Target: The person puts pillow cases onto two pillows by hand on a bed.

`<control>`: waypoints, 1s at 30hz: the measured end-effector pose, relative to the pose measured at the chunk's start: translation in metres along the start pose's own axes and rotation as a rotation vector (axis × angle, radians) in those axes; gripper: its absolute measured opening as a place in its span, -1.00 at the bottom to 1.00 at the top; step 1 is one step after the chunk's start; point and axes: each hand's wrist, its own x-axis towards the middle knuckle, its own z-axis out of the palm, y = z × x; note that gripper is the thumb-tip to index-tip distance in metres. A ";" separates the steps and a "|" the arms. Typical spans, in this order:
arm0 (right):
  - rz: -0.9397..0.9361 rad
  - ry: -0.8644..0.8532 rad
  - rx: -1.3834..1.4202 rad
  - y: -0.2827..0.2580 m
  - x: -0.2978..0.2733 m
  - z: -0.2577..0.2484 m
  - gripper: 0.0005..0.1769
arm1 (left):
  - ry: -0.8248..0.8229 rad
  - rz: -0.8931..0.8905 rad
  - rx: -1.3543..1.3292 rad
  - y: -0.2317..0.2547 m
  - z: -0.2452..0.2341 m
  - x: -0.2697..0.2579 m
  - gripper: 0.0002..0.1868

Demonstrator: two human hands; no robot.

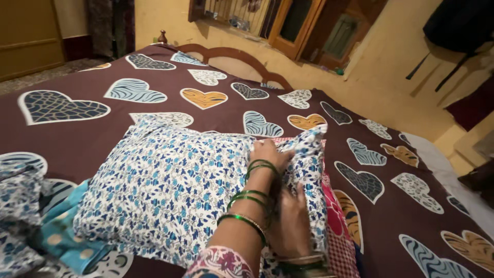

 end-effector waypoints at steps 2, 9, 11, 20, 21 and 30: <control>0.334 -0.023 0.296 0.021 0.009 -0.023 -0.67 | -0.004 -0.004 -0.068 -0.015 0.009 0.000 -0.37; 0.509 0.346 0.669 0.084 0.084 -0.022 -0.55 | 0.144 0.027 -0.346 -0.069 0.034 -0.006 -0.74; 0.598 0.228 0.681 0.087 0.084 -0.017 -0.51 | 0.206 0.103 -0.414 -0.082 0.044 -0.003 -0.78; 0.485 0.302 0.943 0.069 0.033 -0.043 -0.44 | -0.199 -0.126 -0.698 -0.007 -0.001 0.038 -0.56; 0.494 0.255 0.913 0.065 0.032 -0.053 -0.41 | -0.186 -0.110 -0.538 0.001 -0.005 0.039 -0.51; 0.727 0.017 0.490 0.066 0.077 -0.050 -0.21 | 0.283 -0.085 -0.443 -0.092 0.030 0.067 -0.76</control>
